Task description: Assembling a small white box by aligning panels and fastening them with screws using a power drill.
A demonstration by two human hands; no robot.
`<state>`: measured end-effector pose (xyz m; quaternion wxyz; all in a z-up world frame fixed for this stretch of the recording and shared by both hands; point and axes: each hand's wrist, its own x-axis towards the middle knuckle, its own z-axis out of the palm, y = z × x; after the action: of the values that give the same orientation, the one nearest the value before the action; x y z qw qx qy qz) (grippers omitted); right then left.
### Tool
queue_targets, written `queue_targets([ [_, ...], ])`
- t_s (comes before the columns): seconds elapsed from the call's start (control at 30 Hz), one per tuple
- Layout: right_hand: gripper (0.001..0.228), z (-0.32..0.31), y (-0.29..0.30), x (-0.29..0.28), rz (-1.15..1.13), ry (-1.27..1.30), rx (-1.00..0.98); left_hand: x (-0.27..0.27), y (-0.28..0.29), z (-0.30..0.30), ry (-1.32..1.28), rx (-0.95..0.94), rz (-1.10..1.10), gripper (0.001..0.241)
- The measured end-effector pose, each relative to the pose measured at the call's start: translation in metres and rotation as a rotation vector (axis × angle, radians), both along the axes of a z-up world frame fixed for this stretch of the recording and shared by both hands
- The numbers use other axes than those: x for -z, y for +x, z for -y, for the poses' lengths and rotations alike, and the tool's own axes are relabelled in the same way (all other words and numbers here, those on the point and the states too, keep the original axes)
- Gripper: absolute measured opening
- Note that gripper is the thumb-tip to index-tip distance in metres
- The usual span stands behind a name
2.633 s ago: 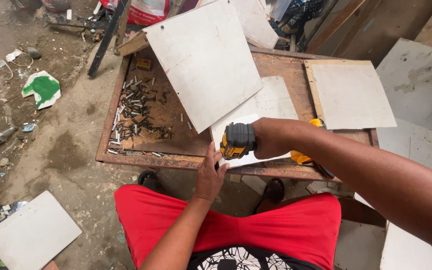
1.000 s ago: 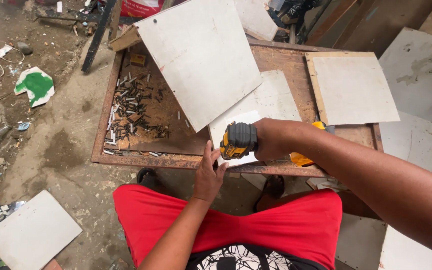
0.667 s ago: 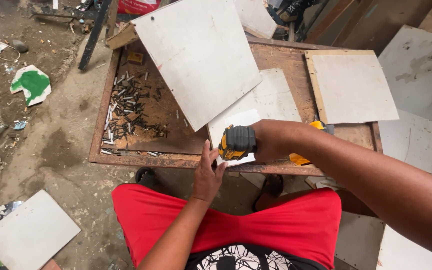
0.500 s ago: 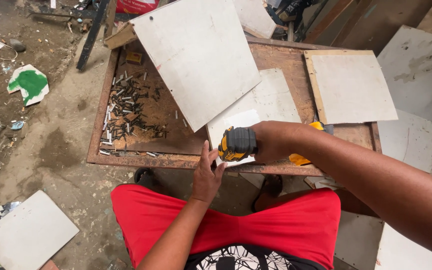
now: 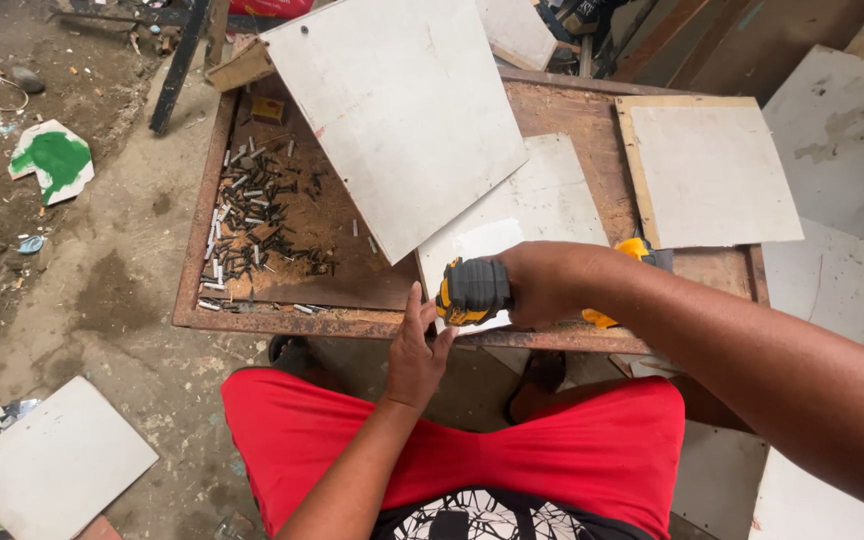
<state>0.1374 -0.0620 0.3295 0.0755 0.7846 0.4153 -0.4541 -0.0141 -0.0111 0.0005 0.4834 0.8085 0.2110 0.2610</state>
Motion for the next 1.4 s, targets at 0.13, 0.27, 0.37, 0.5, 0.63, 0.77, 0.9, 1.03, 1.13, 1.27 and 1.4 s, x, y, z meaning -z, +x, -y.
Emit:
queue_targets([
  [0.13,0.033,0.002,0.005,0.015,0.012,0.016,-0.013,0.006,0.0,0.0,-0.005,0.004,0.001,0.085],
  [0.27,0.033,0.002,0.003,0.016,0.002,0.002,0.027,0.006,-0.001,0.0,-0.003,0.001,0.017,0.087],
  [0.37,0.036,0.001,0.0,0.015,0.034,0.001,0.001,0.007,0.001,0.001,-0.005,-0.009,0.025,0.087],
  [0.5,0.036,-0.009,-0.012,-0.004,0.096,-0.003,-0.071,0.012,0.001,-0.001,-0.008,-0.014,0.033,0.089],
  [0.63,0.04,-0.006,-0.016,-0.007,0.097,-0.011,-0.068,0.004,-0.001,0.0,-0.052,-0.012,-0.02,0.088],
  [0.77,0.034,0.006,0.001,0.031,0.116,0.05,-0.116,0.001,-0.002,-0.002,-0.081,0.011,-0.073,0.085],
  [0.9,0.026,0.021,0.01,0.047,0.139,0.12,-0.142,-0.008,-0.002,-0.001,-0.066,0.039,-0.094,0.079],
  [1.03,0.025,0.04,-0.004,0.012,0.052,0.161,-0.061,-0.01,0.001,-0.001,-0.001,0.027,-0.042,0.084],
  [1.13,0.031,0.06,-0.023,-0.004,0.013,0.161,0.085,-0.009,-0.002,0.0,0.061,0.033,-0.029,0.085],
  [1.27,0.031,0.081,0.009,0.057,0.049,0.284,0.138,-0.002,0.001,-0.004,0.086,0.033,-0.017,0.087],
  [1.4,0.035,0.069,0.025,0.074,0.172,0.257,0.005,-0.013,-0.001,-0.002,0.045,0.051,-0.038,0.084],
])
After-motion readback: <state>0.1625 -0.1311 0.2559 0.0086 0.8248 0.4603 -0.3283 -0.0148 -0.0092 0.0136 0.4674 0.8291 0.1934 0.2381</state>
